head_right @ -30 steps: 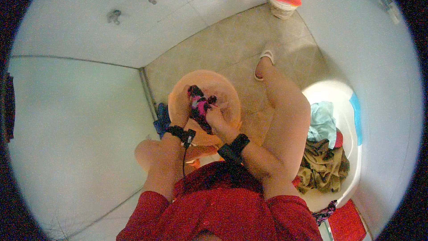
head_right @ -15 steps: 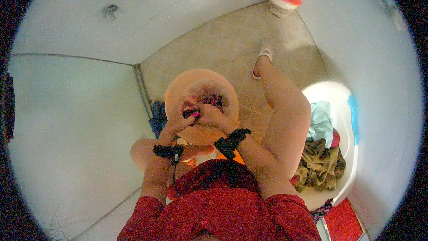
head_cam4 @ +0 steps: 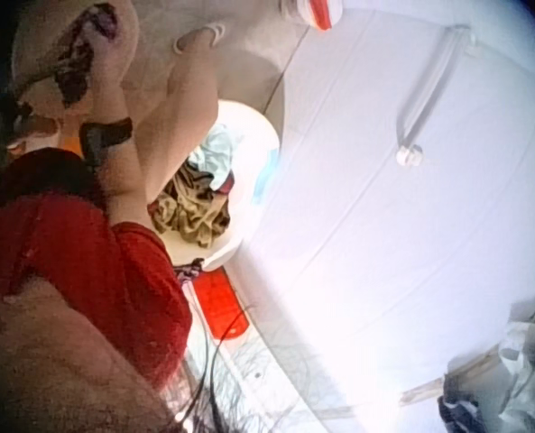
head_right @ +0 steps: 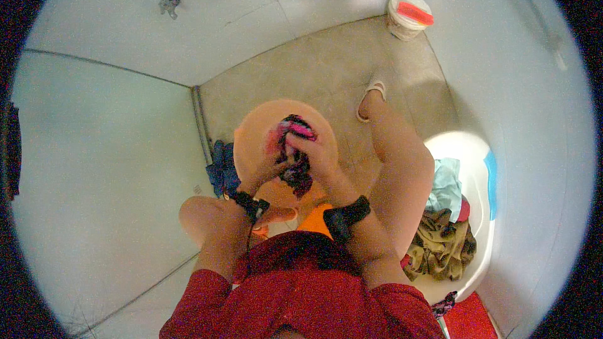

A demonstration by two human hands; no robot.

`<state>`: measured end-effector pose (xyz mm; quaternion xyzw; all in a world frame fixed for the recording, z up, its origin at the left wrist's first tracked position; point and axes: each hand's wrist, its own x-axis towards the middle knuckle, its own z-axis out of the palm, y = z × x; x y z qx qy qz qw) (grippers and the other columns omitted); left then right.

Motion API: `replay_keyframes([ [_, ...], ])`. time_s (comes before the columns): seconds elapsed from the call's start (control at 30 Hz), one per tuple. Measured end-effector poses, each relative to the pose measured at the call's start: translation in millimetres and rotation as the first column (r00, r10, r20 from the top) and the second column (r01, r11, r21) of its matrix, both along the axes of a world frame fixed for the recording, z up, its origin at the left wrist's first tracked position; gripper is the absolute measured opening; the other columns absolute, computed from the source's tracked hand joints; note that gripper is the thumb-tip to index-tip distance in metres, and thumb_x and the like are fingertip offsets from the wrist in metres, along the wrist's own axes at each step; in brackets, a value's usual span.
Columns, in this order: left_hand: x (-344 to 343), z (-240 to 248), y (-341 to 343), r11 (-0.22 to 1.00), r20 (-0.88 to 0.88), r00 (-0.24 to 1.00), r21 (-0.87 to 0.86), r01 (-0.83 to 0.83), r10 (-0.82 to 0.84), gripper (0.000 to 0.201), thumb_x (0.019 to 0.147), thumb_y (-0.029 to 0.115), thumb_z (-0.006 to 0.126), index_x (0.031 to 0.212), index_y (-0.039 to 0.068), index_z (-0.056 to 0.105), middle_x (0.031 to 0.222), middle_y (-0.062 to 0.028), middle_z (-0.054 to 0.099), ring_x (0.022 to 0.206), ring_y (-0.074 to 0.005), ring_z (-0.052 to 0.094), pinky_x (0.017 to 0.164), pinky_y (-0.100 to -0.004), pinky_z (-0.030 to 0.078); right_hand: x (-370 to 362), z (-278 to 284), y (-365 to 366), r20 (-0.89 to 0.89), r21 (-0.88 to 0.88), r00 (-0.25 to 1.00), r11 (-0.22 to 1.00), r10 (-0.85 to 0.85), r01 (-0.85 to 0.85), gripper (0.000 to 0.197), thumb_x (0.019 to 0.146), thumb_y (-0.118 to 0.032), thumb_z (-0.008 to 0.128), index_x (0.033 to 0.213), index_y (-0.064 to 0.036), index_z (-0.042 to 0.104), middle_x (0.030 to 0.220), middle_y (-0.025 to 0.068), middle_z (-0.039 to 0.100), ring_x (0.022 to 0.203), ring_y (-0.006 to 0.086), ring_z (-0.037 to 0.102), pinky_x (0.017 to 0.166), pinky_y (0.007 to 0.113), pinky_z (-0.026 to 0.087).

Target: The person hand-washes several pieces of clothing in a small orange basin filled with soapy water. They scrub and rinse a yellow striped cloth, a dark patterned cloth, and a pink cloth, then place each item into a larger white basin containing other clothes.

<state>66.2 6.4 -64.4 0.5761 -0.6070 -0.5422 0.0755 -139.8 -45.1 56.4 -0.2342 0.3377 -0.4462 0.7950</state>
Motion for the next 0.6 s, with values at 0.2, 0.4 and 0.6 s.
replay_keyframes([
  [0.2, 19.7, -40.4, -48.5, 0.978, 0.23, 0.952, -0.097, -0.184, 0.202, 0.054, 0.079, 0.025, 0.072, 0.124, 0.003, 0.054, 0.127, -0.0177, 0.057, 0.12, -0.0287, 0.051, 0.102, -0.0407, 0.039, 9.7, -126.9, -13.2, -0.781, -0.104, 0.624, 0.976, 0.041, -0.194, 0.04, 0.083, -0.019, 0.065, 0.117, 0.0008, 0.056, 0.104, 0.0239, 0.063, 0.096, 0.04, 0.061, 0.084, 0.043, 0.049],
  [0.4, -12.6, -128.1, -26.2, 0.903, 0.624, 0.782, -0.34, 0.261, 0.009, 0.062, 0.082, 0.004, 0.055, 0.14, 0.0, 0.032, 0.137, -0.0327, 0.035, 0.131, -0.0442, 0.034, 0.107, -0.0491, 0.033, 38.7, -184.8, 3.6, -0.988, 0.102, 0.051, 0.852, 0.149, -0.513, 0.05, 0.085, -0.013, 0.054, 0.129, 0.0076, 0.043, 0.124, 0.0333, 0.051, 0.113, 0.0455, 0.053, 0.094, 0.05, 0.044],
  [0.6, -5.0, -158.0, -28.3, 0.993, 0.542, 0.832, -0.041, -0.113, 0.117, 0.037, 0.097, 0.019, 0.038, 0.131, 0.004, 0.045, 0.132, -0.0222, 0.047, 0.123, -0.0346, 0.045, 0.104, -0.0441, 0.035, 39.4, -199.5, -1.3, -0.79, 0.53, -0.222, 0.454, 0.572, -0.716, 0.04, 0.084, -0.013, 0.052, 0.122, 0.002, 0.053, 0.123, 0.0277, 0.055, 0.109, 0.0438, 0.055, 0.09, 0.051, 0.046],
])
